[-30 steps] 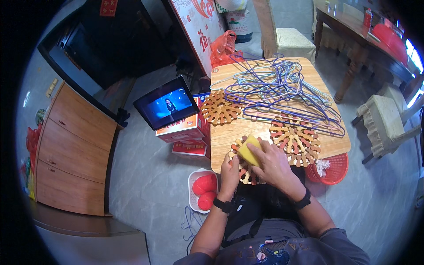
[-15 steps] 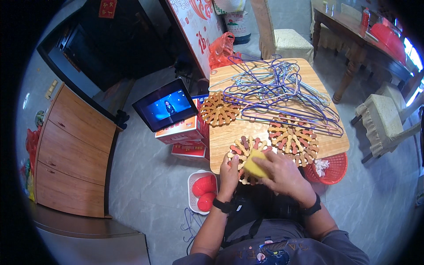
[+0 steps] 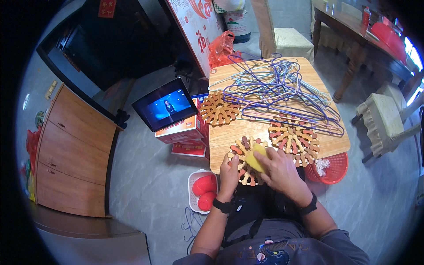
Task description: The person wipes a circular wooden trivet with a yellow sponge, turning it over to clean both sides, and then picks up a second wooden trivet to continue the action.
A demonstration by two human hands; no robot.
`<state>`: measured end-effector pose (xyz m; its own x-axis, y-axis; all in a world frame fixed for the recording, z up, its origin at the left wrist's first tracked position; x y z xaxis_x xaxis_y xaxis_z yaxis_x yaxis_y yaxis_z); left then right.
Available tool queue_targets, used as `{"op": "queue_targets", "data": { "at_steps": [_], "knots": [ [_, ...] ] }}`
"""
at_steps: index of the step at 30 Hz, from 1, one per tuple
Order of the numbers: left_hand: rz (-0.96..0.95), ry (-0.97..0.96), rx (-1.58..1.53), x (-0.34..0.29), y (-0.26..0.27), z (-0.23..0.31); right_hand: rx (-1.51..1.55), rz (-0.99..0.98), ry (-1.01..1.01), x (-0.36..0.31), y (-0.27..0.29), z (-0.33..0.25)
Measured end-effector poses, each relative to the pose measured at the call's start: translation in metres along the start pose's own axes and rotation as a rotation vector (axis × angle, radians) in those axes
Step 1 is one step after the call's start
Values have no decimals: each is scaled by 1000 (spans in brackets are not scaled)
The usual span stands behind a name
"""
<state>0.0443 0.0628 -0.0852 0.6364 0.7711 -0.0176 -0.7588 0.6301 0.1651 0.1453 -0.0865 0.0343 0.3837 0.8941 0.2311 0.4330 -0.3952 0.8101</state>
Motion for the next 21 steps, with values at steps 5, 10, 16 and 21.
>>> {"op": "queue_targets", "data": {
  "at_steps": [5, 10, 16, 21],
  "knots": [
    [-8, 33, -38, -3, -4, 12, -14, -148, -36, -18, 1, -11],
    [5, 33, 0, -4, -1, 11, 109, -114, 29, -12, 9, -4],
    [-58, 164, -43, -5, -5, 6, 130, 37, -1, 28, 12, -1],
    [18, 39, -73, 0, -2, 5, 73, 36, 29, 22, -11, -8]
  ]
}}
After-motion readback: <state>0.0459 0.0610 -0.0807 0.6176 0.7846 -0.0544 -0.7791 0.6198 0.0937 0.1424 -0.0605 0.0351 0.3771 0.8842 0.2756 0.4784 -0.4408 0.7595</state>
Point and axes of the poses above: each hand's wrist, its own x-axis towards the middle knuckle, its own y-axis out of the back of the hand, z = x × y, the point moved 9 cm from there along x, towards the middle knuckle, and after that the axes turned 11 degrees about x, right-handed, at the moved point
